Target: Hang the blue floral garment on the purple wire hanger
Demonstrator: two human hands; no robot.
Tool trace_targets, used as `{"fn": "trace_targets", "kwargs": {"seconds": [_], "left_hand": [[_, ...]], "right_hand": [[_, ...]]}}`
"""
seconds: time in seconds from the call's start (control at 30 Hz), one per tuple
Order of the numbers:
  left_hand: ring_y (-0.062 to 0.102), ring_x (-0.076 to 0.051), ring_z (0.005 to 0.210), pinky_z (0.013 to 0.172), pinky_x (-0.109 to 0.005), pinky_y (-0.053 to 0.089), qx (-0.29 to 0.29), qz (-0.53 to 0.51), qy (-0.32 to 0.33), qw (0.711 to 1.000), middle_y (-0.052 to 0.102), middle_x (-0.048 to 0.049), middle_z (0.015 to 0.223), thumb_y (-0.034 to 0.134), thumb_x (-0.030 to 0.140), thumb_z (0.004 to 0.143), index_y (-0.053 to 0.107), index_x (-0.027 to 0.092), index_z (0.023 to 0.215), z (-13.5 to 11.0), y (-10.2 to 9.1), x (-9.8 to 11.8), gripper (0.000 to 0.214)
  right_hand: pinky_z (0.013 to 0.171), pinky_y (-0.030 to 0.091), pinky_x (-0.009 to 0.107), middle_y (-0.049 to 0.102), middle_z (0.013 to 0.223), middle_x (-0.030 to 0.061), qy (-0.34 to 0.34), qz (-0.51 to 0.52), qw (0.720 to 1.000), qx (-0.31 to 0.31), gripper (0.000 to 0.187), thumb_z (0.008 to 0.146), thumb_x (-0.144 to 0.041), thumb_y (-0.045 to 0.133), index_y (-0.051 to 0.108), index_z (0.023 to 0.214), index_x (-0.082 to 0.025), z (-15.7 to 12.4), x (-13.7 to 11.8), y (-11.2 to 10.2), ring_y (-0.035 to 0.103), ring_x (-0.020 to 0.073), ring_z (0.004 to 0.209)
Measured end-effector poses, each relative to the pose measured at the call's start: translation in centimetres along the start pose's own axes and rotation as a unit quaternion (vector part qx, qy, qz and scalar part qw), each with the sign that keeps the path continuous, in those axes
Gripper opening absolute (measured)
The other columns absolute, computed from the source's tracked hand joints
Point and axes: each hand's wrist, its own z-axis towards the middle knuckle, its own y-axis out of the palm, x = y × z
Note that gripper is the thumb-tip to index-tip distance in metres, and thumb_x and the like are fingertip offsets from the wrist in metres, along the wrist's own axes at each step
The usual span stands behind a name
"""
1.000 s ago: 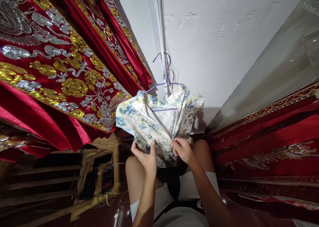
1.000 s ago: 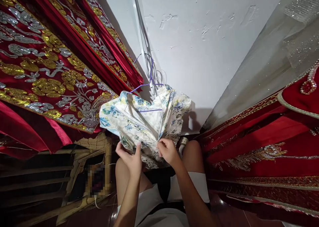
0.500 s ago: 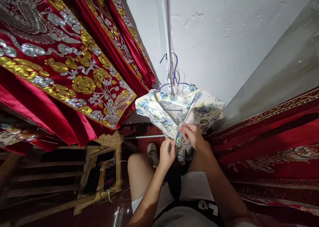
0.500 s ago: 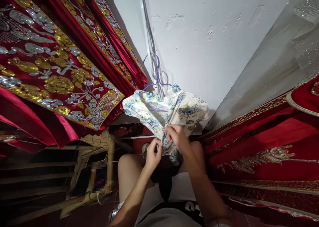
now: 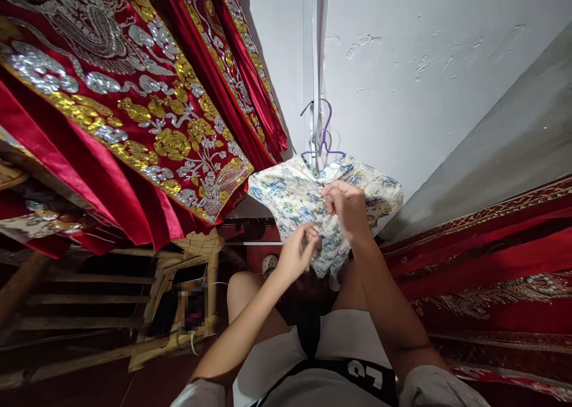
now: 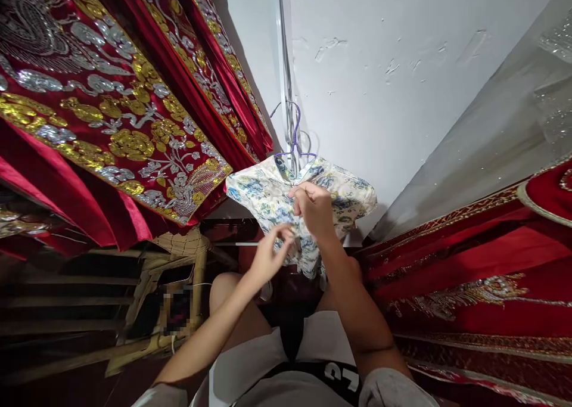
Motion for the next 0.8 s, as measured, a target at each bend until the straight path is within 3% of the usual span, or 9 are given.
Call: {"fn": "trace_targets", "kwargs": {"seconds": [0.07,0.13,0.23,0.3,0.4,0.5,0.57,0.7,0.8], "left_hand": [[0.066,-0.020,0.093,0.090,-0.033,0.049,0.098,-0.015,0.047,0.994,0.071,-0.0069,0.101,0.053,0.028,0.102,0.055,0.021,0.140,3.2,-1.6,2.1,0.039],[0.067,-0.019,0.096,0.092,-0.032,0.049,0.123,0.010,0.098,0.987,0.071,-0.0074,0.109,0.052,0.027,0.103,0.055,0.022,0.142,6.2,-2.8,4.0,0.039],[0.066,-0.017,0.090,0.084,-0.028,0.050,0.106,0.067,0.161,0.979,0.072,-0.0067,0.104,0.055,0.026,0.103,0.068,0.018,0.116,9.1,-3.6,5.8,0.020],[0.065,-0.016,0.085,0.080,-0.027,0.049,0.112,0.100,0.187,0.971,0.071,-0.0055,0.095,0.056,0.025,0.102,0.068,0.016,0.100,9.9,-3.6,6.3,0.015],[0.064,-0.016,0.087,0.083,-0.028,0.049,0.186,0.108,0.199,0.956,0.070,-0.0048,0.092,0.054,0.024,0.102,0.066,0.016,0.097,10.1,-4.2,6.4,0.016],[0.064,-0.016,0.091,0.087,-0.030,0.049,0.339,0.049,0.152,0.927,0.067,-0.0039,0.093,0.056,0.031,0.101,0.065,0.017,0.097,9.8,-6.6,4.6,0.017],[0.063,-0.016,0.088,0.085,-0.030,0.051,0.418,-0.056,0.079,0.903,0.065,-0.0032,0.090,0.059,0.039,0.098,0.063,0.018,0.094,9.3,-8.7,2.2,0.021],[0.066,-0.019,0.083,0.081,-0.034,0.054,0.395,-0.295,-0.070,0.868,0.066,-0.0058,0.085,0.062,0.046,0.091,0.057,0.018,0.086,7.7,-10.8,-2.8,0.028],[0.065,-0.017,0.086,0.088,-0.032,0.054,0.427,-0.224,-0.022,0.876,0.064,-0.0031,0.085,0.068,0.047,0.089,0.058,0.019,0.088,7.0,-10.6,-3.7,0.031]], "right_hand": [[0.046,0.029,0.024,0.046,0.046,-0.0055,-0.019,-0.025,0.999,-0.007,0.017,0.083,-0.025,0.056,0.061,0.067,-0.020,-0.6,-0.5,0.0,0.038,0.0093,0.042],[0.046,0.029,0.024,0.045,0.046,-0.0058,-0.033,-0.048,0.998,-0.017,0.018,0.084,-0.025,0.056,0.061,0.067,-0.020,-0.7,-1.2,-0.2,0.036,0.0093,0.042],[0.047,0.029,0.025,0.045,0.046,-0.0060,-0.046,-0.066,0.997,-0.023,0.019,0.085,-0.027,0.056,0.060,0.068,-0.021,-0.3,-1.5,-0.4,0.035,0.0097,0.043],[0.048,0.027,0.026,0.044,0.046,-0.0056,-0.042,-0.083,0.996,-0.012,0.021,0.086,-0.030,0.058,0.059,0.068,-0.021,0.1,-0.5,-0.5,0.034,0.0100,0.044],[0.049,0.023,0.028,0.042,0.049,-0.0049,-0.012,-0.126,0.992,-0.014,0.026,0.085,-0.035,0.061,0.056,0.063,-0.021,0.0,2.5,-0.5,0.031,0.0107,0.047],[0.050,0.022,0.028,0.036,0.050,-0.0058,0.040,-0.108,0.993,-0.037,0.028,0.082,-0.036,0.060,0.052,0.060,-0.022,-1.4,5.8,-0.4,0.029,0.0107,0.049],[0.050,0.022,0.027,0.033,0.051,-0.0064,0.060,-0.080,0.994,-0.042,0.027,0.079,-0.036,0.059,0.050,0.058,-0.022,-3.0,7.4,-0.3,0.028,0.0101,0.050],[0.051,0.023,0.026,0.035,0.053,-0.0059,0.074,-0.049,0.994,-0.057,0.024,0.077,-0.033,0.057,0.048,0.058,-0.021,-6.3,9.2,-0.3,0.030,0.0096,0.051],[0.050,0.023,0.026,0.037,0.051,-0.0054,0.094,-0.032,0.993,-0.066,0.024,0.077,-0.032,0.057,0.049,0.058,-0.022,-7.7,9.8,-1.2,0.032,0.0098,0.049]]}}
